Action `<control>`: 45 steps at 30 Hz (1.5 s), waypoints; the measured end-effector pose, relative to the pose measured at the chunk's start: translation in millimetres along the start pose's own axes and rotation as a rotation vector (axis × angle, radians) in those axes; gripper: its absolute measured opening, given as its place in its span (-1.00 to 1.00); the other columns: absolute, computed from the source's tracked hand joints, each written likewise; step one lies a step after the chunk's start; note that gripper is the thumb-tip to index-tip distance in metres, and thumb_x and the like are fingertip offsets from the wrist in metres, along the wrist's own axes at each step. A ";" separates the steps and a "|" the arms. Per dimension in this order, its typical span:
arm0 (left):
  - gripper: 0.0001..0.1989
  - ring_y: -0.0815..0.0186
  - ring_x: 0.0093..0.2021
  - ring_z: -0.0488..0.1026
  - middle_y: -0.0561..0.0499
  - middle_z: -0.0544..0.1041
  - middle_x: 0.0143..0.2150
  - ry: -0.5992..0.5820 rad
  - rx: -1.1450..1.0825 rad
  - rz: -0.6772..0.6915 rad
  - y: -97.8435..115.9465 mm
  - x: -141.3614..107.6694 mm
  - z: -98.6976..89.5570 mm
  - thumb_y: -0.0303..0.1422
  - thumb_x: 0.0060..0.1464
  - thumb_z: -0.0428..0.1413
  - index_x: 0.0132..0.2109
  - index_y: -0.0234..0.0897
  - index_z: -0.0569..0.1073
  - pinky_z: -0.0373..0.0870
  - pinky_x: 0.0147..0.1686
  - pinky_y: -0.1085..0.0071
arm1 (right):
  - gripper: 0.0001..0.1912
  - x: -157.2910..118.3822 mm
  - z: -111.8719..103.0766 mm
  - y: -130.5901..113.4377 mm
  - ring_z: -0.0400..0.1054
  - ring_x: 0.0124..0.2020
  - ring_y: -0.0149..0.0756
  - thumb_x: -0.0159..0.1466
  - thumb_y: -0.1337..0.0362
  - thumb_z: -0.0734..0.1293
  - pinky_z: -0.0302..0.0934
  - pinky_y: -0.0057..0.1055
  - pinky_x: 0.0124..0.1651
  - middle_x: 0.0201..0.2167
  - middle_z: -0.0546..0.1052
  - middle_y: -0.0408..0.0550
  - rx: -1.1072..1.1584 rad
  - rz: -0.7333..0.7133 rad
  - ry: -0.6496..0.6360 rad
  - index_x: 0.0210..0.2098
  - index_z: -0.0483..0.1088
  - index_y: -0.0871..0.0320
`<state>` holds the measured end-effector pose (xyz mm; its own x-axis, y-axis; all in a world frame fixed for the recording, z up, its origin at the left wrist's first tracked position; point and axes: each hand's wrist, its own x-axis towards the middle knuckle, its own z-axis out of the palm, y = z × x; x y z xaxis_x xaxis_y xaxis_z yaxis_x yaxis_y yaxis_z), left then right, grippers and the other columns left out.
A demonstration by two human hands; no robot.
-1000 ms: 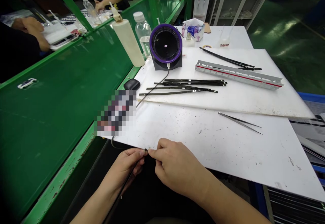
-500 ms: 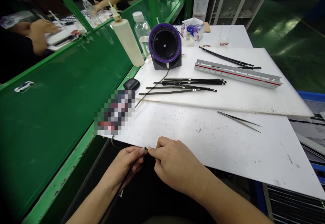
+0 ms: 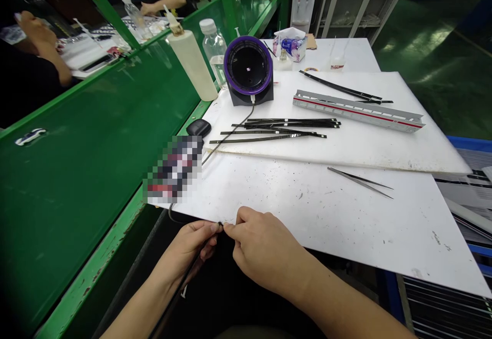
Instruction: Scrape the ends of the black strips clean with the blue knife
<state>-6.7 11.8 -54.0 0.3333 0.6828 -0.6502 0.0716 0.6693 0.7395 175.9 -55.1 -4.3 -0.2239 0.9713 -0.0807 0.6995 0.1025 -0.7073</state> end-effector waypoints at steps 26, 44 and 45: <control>-0.75 0.55 -0.71 0.13 0.09 0.38 -0.64 -0.025 0.040 -0.002 2.1 2.1 -3.2 -0.25 -0.16 0.31 -0.47 -0.39 0.52 0.00 -0.66 0.55 | -0.61 -2.5 3.2 -0.7 0.29 -0.37 -0.41 0.23 0.50 0.20 0.17 -0.42 -0.28 -0.30 0.38 -0.14 -0.005 0.029 0.010 -0.07 0.50 0.07; -0.76 0.56 -0.72 0.13 0.10 0.38 -0.65 -0.042 0.017 -0.019 1.0 2.4 -4.5 -0.26 -0.17 0.32 -0.44 -0.39 0.53 0.01 -0.67 0.57 | -0.59 -4.5 8.9 -5.9 0.26 -0.44 -0.39 0.24 0.48 0.20 0.16 -0.41 -0.35 -0.28 0.38 -0.11 -0.093 0.047 0.001 0.00 0.46 0.09; -0.76 0.56 -0.71 0.13 0.09 0.38 -0.64 -0.047 0.013 -0.015 0.7 2.6 -4.9 -0.26 -0.16 0.32 -0.44 -0.39 0.54 0.01 -0.67 0.57 | -0.57 -5.5 10.9 -6.7 0.24 -0.45 -0.38 0.24 0.48 0.19 0.16 -0.41 -0.37 -0.27 0.38 -0.10 -0.114 0.051 -0.006 0.04 0.44 0.10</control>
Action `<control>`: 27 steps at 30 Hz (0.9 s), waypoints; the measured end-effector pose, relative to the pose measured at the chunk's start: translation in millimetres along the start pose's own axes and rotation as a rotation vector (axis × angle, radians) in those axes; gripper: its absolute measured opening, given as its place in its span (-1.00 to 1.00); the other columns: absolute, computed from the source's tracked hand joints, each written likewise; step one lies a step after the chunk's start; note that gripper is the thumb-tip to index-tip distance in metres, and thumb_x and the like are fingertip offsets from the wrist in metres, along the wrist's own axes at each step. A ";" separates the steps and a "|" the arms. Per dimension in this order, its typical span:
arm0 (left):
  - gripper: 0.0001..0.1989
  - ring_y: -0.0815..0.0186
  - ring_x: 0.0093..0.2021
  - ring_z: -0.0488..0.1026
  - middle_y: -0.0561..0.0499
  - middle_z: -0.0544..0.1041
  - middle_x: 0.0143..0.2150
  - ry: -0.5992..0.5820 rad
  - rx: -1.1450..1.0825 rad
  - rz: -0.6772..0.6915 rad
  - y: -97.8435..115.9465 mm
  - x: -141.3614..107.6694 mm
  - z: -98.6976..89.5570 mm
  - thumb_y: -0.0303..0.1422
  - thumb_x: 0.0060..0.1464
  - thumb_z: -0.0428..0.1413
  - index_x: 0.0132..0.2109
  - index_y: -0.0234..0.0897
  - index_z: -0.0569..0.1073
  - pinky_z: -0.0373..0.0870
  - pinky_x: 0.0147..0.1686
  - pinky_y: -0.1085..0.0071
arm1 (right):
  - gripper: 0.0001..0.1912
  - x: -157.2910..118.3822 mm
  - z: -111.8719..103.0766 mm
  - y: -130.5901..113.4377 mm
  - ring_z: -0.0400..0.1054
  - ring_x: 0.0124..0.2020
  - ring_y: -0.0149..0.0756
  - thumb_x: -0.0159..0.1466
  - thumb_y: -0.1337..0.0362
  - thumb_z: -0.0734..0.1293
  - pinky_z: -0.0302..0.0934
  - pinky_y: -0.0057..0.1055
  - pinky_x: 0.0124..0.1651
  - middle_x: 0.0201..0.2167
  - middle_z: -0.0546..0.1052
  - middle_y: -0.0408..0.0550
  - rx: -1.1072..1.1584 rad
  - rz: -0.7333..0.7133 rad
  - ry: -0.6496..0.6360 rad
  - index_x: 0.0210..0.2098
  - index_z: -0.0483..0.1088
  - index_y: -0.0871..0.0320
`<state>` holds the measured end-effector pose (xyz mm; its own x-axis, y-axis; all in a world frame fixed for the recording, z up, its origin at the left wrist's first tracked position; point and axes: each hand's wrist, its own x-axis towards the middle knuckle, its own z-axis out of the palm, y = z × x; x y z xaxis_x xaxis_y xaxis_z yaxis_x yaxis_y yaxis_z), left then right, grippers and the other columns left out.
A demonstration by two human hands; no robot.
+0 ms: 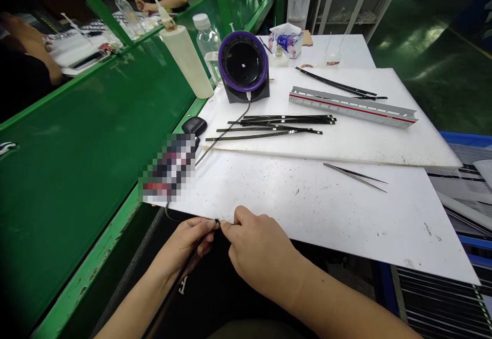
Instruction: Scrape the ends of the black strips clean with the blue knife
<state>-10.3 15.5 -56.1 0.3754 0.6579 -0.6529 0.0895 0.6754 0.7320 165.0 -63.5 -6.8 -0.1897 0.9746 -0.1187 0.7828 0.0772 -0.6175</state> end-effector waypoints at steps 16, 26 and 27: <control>-0.86 0.28 -0.59 0.44 -0.04 0.55 -0.57 0.196 0.610 0.511 23.5 -47.1 10.2 -0.30 -0.14 0.30 -0.39 -0.26 0.63 0.34 -0.57 0.44 | -0.78 -12.6 0.0 -11.0 0.25 -0.46 -0.43 0.36 0.29 0.21 0.24 -0.45 -0.37 -0.37 0.38 -0.22 0.863 0.314 0.183 0.00 0.32 0.03; -0.93 0.42 -0.65 0.29 0.08 0.45 -0.63 0.150 0.811 0.620 33.4 -64.6 22.0 -0.37 -0.05 0.21 -0.39 -0.25 0.58 0.20 -0.63 0.52 | -0.84 0.9 5.8 -16.9 0.08 -0.65 -0.53 0.33 0.24 0.28 0.01 -0.57 -0.58 -0.67 0.22 -0.33 1.012 0.311 0.079 -0.37 0.33 0.14; -0.92 0.42 -0.66 0.29 0.08 0.44 -0.64 0.119 0.749 0.555 31.5 -62.5 20.2 -0.34 -0.05 0.21 -0.41 -0.26 0.56 0.19 -0.64 0.52 | -0.84 0.9 5.7 -16.5 0.08 -0.65 -0.53 0.33 0.24 0.28 0.02 -0.57 -0.58 -0.67 0.22 -0.33 1.030 0.308 0.068 -0.38 0.33 0.14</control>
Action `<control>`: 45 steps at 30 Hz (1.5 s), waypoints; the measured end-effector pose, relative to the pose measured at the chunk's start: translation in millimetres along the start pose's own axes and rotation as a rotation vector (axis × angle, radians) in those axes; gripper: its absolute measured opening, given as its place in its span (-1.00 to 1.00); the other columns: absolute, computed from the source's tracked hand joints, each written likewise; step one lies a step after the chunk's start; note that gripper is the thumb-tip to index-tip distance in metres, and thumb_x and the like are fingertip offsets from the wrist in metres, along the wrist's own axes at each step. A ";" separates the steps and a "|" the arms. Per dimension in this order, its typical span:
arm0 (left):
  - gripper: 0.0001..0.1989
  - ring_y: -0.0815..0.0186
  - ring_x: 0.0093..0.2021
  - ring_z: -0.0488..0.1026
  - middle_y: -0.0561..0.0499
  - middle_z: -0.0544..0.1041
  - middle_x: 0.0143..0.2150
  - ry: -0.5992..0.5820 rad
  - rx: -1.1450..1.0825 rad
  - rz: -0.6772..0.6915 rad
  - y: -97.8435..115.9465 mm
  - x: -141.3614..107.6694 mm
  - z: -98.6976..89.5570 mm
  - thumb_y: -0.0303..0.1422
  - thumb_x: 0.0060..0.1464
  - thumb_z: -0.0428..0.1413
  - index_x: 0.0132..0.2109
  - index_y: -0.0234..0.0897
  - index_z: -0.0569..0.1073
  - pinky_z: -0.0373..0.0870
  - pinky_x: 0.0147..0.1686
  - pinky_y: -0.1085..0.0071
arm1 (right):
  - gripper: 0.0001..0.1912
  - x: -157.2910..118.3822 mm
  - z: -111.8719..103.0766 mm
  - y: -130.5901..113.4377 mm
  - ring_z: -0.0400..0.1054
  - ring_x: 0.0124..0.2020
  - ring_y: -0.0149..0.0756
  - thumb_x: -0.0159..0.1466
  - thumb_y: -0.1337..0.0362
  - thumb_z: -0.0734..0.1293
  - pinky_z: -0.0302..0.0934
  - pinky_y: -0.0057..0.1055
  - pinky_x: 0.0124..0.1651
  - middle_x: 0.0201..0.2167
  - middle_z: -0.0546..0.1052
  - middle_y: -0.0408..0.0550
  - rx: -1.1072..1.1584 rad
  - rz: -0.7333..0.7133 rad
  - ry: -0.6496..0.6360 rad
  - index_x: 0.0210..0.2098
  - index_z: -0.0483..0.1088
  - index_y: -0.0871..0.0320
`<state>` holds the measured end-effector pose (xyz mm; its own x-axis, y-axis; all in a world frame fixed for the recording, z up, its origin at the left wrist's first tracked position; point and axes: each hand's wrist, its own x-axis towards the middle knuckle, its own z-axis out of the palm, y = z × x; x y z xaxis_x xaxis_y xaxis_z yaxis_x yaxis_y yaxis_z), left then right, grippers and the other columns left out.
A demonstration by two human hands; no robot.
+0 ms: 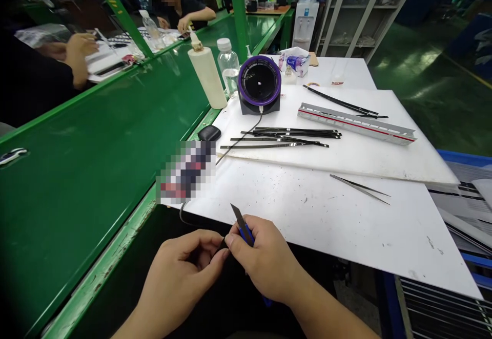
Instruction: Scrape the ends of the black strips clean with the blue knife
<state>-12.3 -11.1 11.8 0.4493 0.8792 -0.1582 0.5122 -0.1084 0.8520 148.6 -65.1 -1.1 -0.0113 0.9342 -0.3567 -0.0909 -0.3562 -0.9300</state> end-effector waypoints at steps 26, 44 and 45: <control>-0.76 0.59 -0.73 0.15 0.07 0.42 -0.62 -0.119 -0.854 -0.526 -56.4 30.8 23.2 -0.25 -0.10 0.30 -0.42 -0.40 0.57 -0.02 -0.73 0.64 | -0.70 1.5 -10.8 -1.8 0.35 -0.35 -0.42 0.33 0.47 0.20 0.27 -0.43 -0.26 -0.22 0.40 -0.18 -0.898 -0.296 0.056 -0.09 0.47 0.05; -0.75 0.59 -0.74 0.12 0.06 0.42 -0.63 -0.165 -0.803 -0.526 -60.2 35.3 20.5 -0.25 -0.06 0.30 -0.41 -0.40 0.56 -0.04 -0.73 0.61 | -0.69 3.6 -3.4 0.9 0.28 -0.44 -0.38 0.36 0.48 0.14 0.23 -0.40 -0.39 -0.18 0.43 -0.12 -1.128 -0.331 0.030 -0.02 0.40 0.15; -0.75 0.59 -0.73 0.12 0.06 0.42 -0.63 -0.164 -0.801 -0.526 -60.0 35.0 20.3 -0.25 -0.06 0.29 -0.41 -0.40 0.56 -0.04 -0.73 0.62 | -0.69 3.7 -3.1 1.8 0.28 -0.45 -0.38 0.35 0.49 0.13 0.23 -0.40 -0.40 -0.19 0.42 -0.13 -1.131 -0.334 0.027 -0.03 0.41 0.16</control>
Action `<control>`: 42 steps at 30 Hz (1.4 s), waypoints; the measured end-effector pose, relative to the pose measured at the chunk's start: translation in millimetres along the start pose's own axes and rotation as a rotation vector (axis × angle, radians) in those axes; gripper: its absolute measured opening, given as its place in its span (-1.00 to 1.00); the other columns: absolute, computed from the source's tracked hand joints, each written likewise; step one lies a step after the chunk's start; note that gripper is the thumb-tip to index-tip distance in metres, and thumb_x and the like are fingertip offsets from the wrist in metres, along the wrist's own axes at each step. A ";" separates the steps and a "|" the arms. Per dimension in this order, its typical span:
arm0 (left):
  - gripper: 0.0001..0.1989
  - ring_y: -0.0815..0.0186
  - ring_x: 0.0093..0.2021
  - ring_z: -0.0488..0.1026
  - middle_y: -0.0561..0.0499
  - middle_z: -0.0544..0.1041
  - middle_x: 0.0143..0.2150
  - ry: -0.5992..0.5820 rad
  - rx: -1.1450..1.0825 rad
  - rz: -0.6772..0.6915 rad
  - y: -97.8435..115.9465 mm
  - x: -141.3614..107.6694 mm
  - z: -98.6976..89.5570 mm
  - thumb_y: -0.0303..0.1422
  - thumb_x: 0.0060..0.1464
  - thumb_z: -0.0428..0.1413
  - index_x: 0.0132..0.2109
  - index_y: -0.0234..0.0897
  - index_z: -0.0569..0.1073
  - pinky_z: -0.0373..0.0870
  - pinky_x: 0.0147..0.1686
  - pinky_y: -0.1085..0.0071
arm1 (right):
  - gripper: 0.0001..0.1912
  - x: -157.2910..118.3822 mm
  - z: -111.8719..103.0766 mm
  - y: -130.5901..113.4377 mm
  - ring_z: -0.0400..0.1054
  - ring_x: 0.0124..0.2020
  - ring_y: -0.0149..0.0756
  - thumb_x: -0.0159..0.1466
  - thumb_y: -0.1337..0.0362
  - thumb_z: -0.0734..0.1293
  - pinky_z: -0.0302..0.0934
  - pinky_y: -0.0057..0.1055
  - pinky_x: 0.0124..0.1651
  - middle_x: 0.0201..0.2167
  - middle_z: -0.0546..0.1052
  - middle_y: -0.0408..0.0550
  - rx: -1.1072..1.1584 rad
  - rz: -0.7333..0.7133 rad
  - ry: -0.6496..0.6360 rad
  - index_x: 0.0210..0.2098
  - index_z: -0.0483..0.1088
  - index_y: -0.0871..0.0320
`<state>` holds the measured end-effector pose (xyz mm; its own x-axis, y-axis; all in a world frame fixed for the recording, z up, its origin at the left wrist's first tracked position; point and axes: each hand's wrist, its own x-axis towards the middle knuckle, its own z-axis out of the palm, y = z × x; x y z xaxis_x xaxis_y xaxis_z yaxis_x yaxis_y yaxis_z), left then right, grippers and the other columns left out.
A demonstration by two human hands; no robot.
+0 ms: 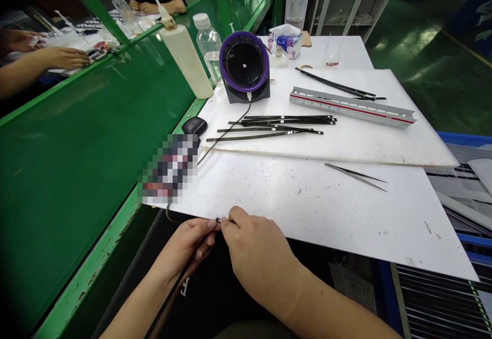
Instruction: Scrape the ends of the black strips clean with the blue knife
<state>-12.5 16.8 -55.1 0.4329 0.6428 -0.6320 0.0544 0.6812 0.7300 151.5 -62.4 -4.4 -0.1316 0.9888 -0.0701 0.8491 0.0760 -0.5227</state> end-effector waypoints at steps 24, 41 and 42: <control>-0.75 0.57 -0.76 0.09 0.09 0.36 -0.69 0.022 0.033 -0.016 5.5 -2.0 4.4 -0.25 -0.08 0.29 -0.46 -0.38 0.53 -0.06 -0.75 0.59 | -0.68 1.0 2.5 1.7 0.27 -0.43 -0.37 0.32 0.53 0.14 0.20 -0.39 -0.38 -0.21 0.42 -0.13 0.032 -0.008 -0.002 -0.05 0.41 0.17; -0.73 0.57 -0.75 0.07 0.07 0.39 -0.66 0.032 0.060 0.023 4.5 -1.8 3.3 -0.22 -0.11 0.26 -0.43 -0.41 0.54 -0.10 -0.74 0.59 | -0.61 -4.2 16.3 -4.7 0.34 -0.35 -0.32 0.32 0.55 0.10 0.26 -0.41 -0.33 -0.17 0.44 -0.02 -0.054 -0.019 0.081 0.04 0.38 0.26; -0.73 0.57 -0.75 0.06 0.07 0.38 -0.66 0.027 0.061 0.021 4.9 -1.4 2.9 -0.22 -0.12 0.26 -0.44 -0.41 0.54 -0.10 -0.74 0.59 | -0.63 -3.9 14.9 -4.5 0.34 -0.36 -0.33 0.31 0.55 0.10 0.27 -0.42 -0.31 -0.17 0.44 -0.03 -0.027 -0.008 0.081 0.01 0.40 0.25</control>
<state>-10.2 18.2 -49.9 0.4099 0.6668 -0.6224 0.1009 0.6450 0.7575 140.6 -68.4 -14.3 -0.0975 0.9952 0.0033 0.8619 0.0861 -0.4997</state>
